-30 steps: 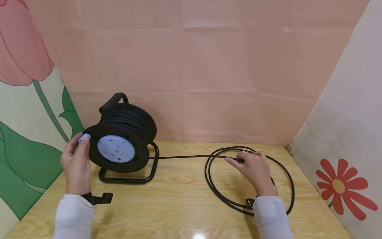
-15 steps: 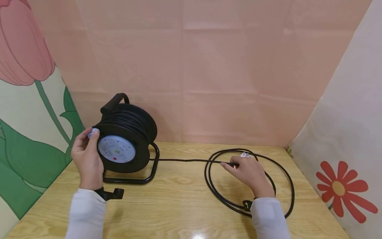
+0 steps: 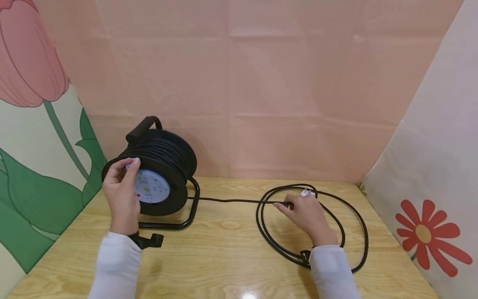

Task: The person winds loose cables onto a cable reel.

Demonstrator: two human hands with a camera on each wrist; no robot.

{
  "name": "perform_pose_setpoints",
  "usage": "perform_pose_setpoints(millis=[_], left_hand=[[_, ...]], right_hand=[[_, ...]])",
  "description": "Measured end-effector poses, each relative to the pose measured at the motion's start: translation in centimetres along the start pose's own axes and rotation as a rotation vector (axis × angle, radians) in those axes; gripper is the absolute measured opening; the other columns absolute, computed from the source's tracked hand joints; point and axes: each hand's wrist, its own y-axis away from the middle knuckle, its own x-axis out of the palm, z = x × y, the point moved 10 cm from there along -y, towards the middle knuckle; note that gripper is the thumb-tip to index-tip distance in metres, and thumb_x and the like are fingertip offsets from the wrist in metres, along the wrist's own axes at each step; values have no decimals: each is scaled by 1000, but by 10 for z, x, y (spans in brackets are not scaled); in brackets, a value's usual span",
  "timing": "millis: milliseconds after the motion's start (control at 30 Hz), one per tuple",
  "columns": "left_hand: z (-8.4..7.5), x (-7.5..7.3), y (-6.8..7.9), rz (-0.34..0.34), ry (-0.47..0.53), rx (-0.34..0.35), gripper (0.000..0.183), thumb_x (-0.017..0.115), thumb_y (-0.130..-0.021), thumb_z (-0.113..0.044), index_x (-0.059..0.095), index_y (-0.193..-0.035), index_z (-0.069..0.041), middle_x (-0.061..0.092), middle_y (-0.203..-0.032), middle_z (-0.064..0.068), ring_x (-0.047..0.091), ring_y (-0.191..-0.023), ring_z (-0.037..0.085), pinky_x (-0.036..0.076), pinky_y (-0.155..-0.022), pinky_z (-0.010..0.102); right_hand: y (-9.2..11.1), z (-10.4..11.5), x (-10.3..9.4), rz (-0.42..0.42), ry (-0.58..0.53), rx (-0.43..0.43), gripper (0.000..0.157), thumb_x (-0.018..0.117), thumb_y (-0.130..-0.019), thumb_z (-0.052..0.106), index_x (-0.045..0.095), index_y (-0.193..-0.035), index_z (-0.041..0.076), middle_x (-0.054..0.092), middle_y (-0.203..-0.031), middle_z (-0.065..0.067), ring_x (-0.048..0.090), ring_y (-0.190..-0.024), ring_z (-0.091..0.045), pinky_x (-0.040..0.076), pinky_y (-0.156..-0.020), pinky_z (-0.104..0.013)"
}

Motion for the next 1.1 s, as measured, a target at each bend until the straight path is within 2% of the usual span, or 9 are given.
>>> perform_pose_setpoints(millis=[100,200,333,467,700,833,933,1000,1100], left_hand=[[3,6,3,15,-16,1,29,78,-89,-15,68,-105,8,62,-110,8,53,-99,20,47,-79,26],[6,8,5,30,-39,-10,28,78,-90,-16,69,-105,6,62,-112,8,54,-98,20,48,-78,26],[9,9,8,54,-63,-29,26,78,-89,-17,71,-105,3,63,-112,9,55,-99,21,49,-79,27],[11,13,8,92,-85,-20,26,79,-89,-16,71,-104,4,64,-112,10,56,-102,23,49,-84,29],[12,17,10,133,-124,-12,30,79,-89,-16,70,-106,7,66,-113,8,56,-107,23,48,-89,30],[13,18,13,149,-124,-15,30,80,-88,-16,71,-104,7,67,-115,9,57,-109,24,48,-91,30],[14,19,14,157,-130,-17,28,81,-87,-18,72,-102,5,67,-115,9,58,-109,24,49,-91,30],[15,21,15,166,-135,-17,28,81,-87,-18,72,-101,5,67,-114,10,58,-110,24,49,-90,30],[17,23,16,181,-137,-26,28,82,-87,-18,73,-100,4,67,-114,10,58,-111,24,49,-90,30]], right_hand=[[-1,-2,-3,-49,14,12,38,65,-92,58,62,-73,26,48,-63,11,44,-62,-13,44,-71,-44],[-2,-1,0,-36,2,1,34,65,-94,54,62,-75,26,49,-66,12,45,-65,-12,40,-77,-44],[-2,3,2,-30,6,-36,24,67,-96,43,65,-82,24,49,-67,13,43,-62,-12,34,-65,-35],[-1,3,-4,-104,39,-20,28,67,-96,44,67,-84,19,50,-66,11,43,-59,-11,38,-60,-35],[-1,1,-14,-216,77,41,33,71,-93,45,64,-79,16,49,-63,7,45,-58,-14,40,-66,-45],[2,6,-22,-309,69,0,34,74,-89,47,61,-78,18,53,-67,4,49,-66,-19,40,-73,-51],[5,12,-32,-433,85,-61,42,72,-87,55,63,-80,15,59,-71,-1,54,-72,-26,42,-79,-56],[7,15,-38,-499,102,-85,54,64,-87,65,65,-83,12,64,-78,-6,57,-76,-30,42,-82,-59],[7,17,-41,-529,125,-105,69,49,-90,74,66,-89,8,67,-89,-11,61,-86,-37,44,-86,-63]])
